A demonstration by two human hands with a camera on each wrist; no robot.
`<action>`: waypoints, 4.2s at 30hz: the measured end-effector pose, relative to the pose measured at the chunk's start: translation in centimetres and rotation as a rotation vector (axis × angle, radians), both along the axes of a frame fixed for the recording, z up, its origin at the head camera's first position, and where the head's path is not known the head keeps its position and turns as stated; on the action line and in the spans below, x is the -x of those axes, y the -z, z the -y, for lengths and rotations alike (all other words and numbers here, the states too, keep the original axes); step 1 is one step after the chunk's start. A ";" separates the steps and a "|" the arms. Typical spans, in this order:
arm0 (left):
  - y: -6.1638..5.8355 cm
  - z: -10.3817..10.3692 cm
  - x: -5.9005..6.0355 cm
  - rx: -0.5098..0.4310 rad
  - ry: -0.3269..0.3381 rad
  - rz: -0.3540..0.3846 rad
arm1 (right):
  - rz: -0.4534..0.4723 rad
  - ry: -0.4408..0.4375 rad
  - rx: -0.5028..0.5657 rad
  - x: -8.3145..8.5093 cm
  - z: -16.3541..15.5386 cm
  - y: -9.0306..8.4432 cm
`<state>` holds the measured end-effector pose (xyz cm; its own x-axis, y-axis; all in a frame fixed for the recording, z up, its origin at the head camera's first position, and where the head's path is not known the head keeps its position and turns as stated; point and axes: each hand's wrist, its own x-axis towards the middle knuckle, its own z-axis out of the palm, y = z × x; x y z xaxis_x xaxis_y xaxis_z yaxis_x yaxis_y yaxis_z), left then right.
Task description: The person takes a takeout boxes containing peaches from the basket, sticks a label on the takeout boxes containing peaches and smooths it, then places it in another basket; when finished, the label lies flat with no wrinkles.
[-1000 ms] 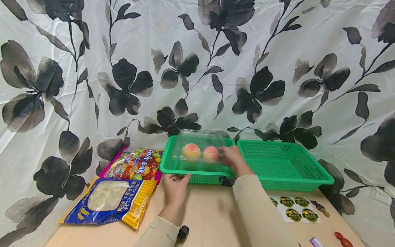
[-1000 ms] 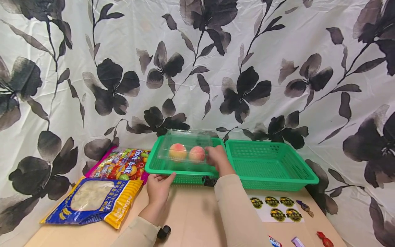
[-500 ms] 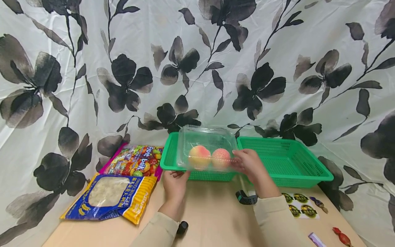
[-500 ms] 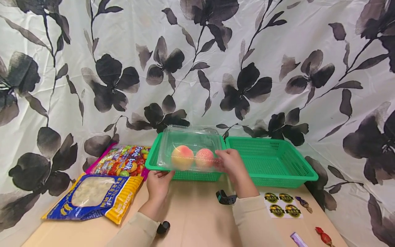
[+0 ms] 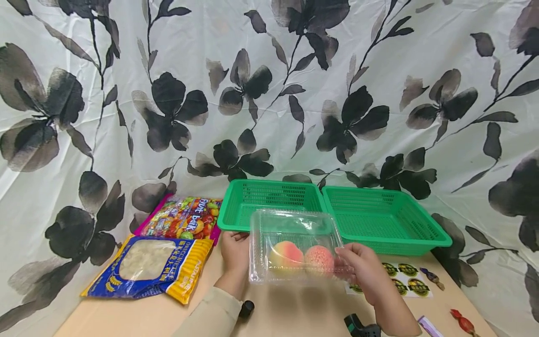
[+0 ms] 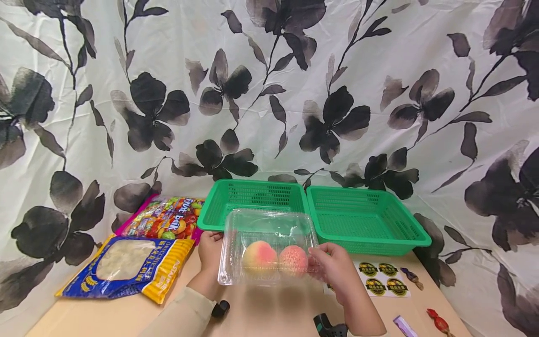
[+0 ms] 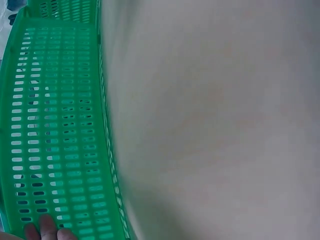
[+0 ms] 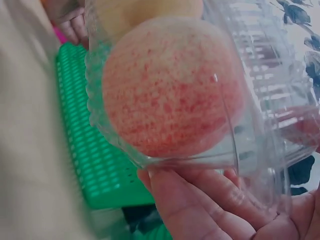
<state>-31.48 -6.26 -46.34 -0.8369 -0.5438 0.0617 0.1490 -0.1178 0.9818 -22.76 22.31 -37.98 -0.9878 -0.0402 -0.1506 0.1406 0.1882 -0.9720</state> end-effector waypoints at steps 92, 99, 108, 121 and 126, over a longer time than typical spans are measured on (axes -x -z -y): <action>-1.2 4.8 -10.5 0.780 0.851 0.109 | 0.067 0.000 -0.646 6.5 -12.6 8.9; -1.4 4.8 -10.6 0.803 0.843 0.102 | 0.066 -0.001 -0.632 6.5 -12.4 8.8; -1.4 4.8 -10.6 0.819 0.840 0.087 | 0.038 -0.010 -0.627 6.2 -12.4 8.6; -1.4 4.8 -10.5 0.815 0.839 0.079 | 0.065 0.007 -0.557 5.3 -12.2 7.4; -1.5 4.8 -10.5 0.847 0.817 0.097 | 0.073 0.011 -0.526 4.7 -12.1 6.6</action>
